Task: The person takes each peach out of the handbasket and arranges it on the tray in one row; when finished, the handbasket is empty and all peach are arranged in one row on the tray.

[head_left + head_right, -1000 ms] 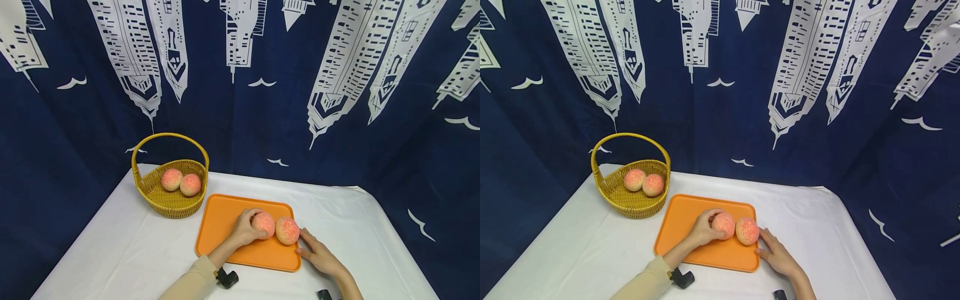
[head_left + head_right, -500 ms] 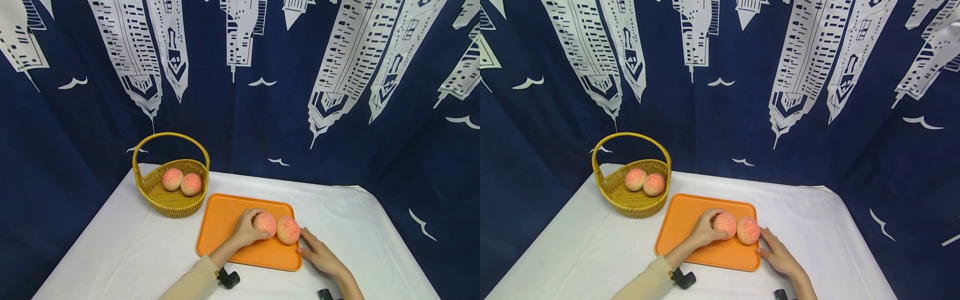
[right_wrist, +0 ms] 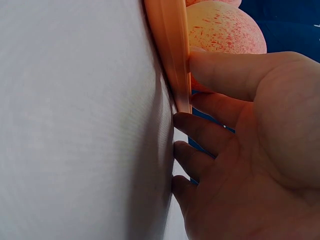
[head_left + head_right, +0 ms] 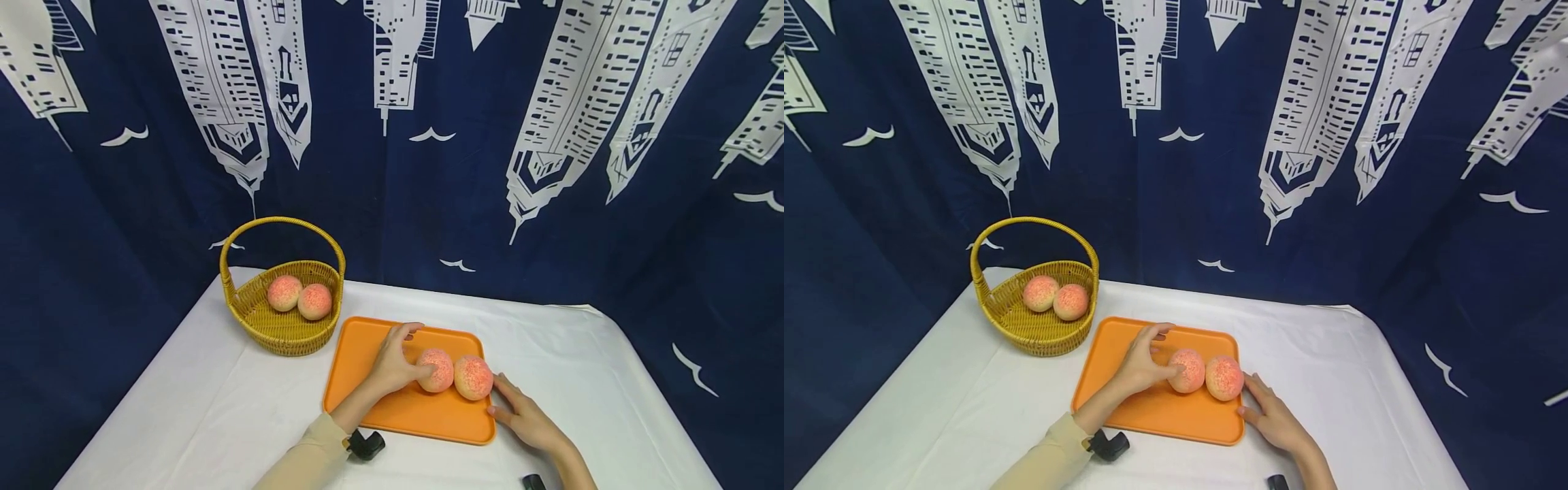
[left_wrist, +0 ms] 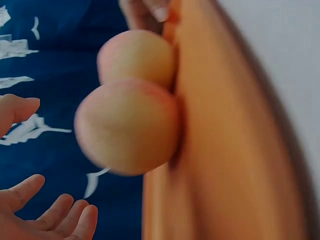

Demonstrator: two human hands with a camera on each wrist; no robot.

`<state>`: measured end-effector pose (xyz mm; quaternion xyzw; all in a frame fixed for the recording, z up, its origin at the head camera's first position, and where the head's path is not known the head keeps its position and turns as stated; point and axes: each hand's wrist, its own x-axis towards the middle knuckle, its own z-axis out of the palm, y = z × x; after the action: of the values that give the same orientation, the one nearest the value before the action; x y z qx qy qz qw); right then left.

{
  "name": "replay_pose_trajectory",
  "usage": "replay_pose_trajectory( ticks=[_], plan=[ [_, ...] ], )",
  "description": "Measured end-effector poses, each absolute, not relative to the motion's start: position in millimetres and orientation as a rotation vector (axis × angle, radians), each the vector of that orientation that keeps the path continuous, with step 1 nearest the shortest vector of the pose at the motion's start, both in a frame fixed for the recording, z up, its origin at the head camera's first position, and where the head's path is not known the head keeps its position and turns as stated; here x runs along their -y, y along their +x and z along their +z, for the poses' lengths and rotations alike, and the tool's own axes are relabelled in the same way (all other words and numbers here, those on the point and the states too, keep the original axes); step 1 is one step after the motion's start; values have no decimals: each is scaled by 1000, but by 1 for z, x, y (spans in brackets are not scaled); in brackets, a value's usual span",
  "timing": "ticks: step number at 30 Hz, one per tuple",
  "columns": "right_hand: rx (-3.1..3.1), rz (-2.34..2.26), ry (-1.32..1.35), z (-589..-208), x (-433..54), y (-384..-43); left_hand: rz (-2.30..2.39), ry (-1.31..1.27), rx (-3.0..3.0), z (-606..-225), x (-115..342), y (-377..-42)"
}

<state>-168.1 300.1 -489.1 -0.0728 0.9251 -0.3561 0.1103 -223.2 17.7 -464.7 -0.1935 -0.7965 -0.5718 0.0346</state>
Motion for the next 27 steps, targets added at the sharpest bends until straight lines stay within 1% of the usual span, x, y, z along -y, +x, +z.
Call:
replay_pose_trajectory(
  ticks=[4, 8, 12, 17, 21, 27],
  plan=[
    [-2715, -1051, -230, -489, -301, -168, -1714, -618, 2371, -449, 5, -222],
    [-2719, -1049, -246, -489, -301, -168, -1656, -578, 2291, -435, 42, -224],
    [-2722, -1046, -250, -487, -302, -167, -1631, -441, 2219, -424, 86, -233],
    [-2724, -1047, -247, -485, -303, -168, -1656, -243, 2195, -421, 132, -255],
    [-2723, -1047, -231, -485, -303, -168, -1650, -135, 2244, -428, 151, -272],
    [-2707, -1051, -223, -487, -301, -166, -1700, -21, 2304, -439, 161, -287]
  ],
)
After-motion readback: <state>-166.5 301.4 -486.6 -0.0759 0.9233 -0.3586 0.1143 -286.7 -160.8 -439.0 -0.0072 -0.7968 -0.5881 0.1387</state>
